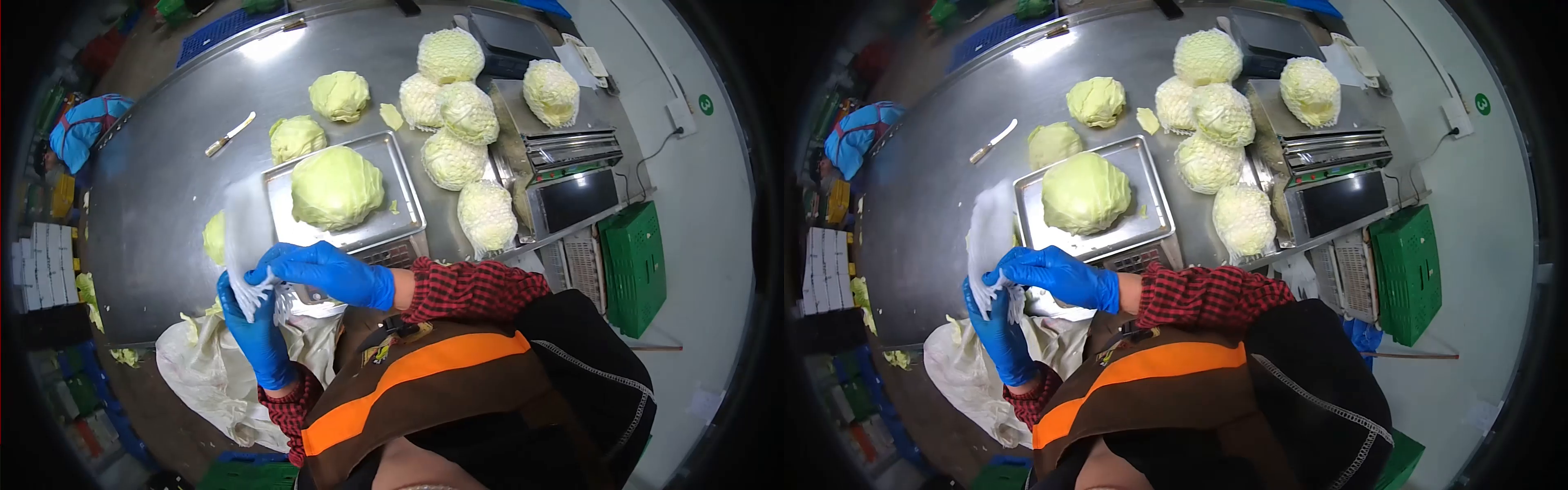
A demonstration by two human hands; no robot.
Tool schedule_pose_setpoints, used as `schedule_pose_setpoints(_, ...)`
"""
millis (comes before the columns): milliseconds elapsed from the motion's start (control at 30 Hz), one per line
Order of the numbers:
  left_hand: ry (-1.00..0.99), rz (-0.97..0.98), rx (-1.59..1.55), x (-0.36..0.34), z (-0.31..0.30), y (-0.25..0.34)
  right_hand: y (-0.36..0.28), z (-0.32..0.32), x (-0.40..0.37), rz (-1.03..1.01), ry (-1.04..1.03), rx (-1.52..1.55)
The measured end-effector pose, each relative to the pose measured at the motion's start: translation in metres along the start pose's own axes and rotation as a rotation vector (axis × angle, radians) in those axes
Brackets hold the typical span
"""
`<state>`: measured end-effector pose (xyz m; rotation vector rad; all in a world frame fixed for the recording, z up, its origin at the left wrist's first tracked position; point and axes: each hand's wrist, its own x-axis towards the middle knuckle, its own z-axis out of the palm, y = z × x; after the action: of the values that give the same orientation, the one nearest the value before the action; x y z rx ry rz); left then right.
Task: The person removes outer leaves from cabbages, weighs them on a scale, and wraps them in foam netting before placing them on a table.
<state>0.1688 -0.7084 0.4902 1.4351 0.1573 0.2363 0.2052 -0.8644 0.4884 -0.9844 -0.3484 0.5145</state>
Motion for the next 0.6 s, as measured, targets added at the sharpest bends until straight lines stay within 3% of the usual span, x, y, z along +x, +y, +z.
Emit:
schedule_pose_setpoints(67,-0.034,-0.113,-0.199,0.002,-0.022,-0.014,0.005,0.001,0.001,0.0,-0.019,-0.03)
schedule_pose_setpoints(100,-0.116,0.142,0.432,0.007,-0.04,-0.027,0.009,0.001,0.002,0.014,0.031,0.058)
schedule_pose_setpoints(133,0.075,0.011,-0.022,0.006,-0.047,-0.036,0.016,0.0,0.004,0.03,0.082,0.145)
schedule_pose_setpoints(200,0.062,0.139,0.515,0.018,-0.067,-0.036,0.039,-0.008,0.011,0.041,0.218,0.145)
schedule_pose_setpoints(233,0.237,0.097,0.164,0.02,-0.049,-0.033,0.036,0.001,0.007,0.053,0.237,0.025)
schedule_pose_setpoints(267,0.25,0.098,0.169,0.027,-0.045,-0.04,0.029,0.016,0.003,0.059,0.253,-0.099)
schedule_pose_setpoints(300,0.299,0.147,0.083,0.035,-0.044,-0.053,0.027,0.037,-0.004,-0.113,0.093,-0.073)
schedule_pose_setpoints(333,0.353,0.194,-0.003,0.039,-0.041,-0.061,0.012,0.052,-0.012,-0.199,-0.272,-0.173)
schedule_pose_setpoints(400,0.278,0.225,0.138,0.026,0.006,-0.031,-0.001,0.06,-0.01,-0.652,-0.528,-0.28)
schedule_pose_setpoints(433,0.284,0.187,0.089,0.026,0.007,-0.043,0.009,0.052,-0.006,-0.674,-0.402,-0.332)
schedule_pose_setpoints(467,0.396,-0.071,-0.284,0.022,0.025,-0.024,0.026,0.039,-0.002,-0.696,-0.274,-0.386)
schedule_pose_setpoints(500,0.298,0.031,-0.115,0.021,0.023,-0.025,0.032,0.024,-0.002,-0.761,-0.029,-0.632)
schedule_pose_setpoints(533,0.204,0.13,0.053,0.017,0.021,-0.028,0.031,0.009,0.001,-0.624,0.062,-0.629)
schedule_pose_setpoints(567,0.102,0.145,0.134,0.01,0.015,-0.04,0.042,-0.007,0.009,-0.715,0.223,-0.907)
schedule_pose_setpoints(600,0.073,0.226,0.153,0.007,0.036,-0.023,0.051,-0.022,0.013,-0.569,0.214,-0.958)
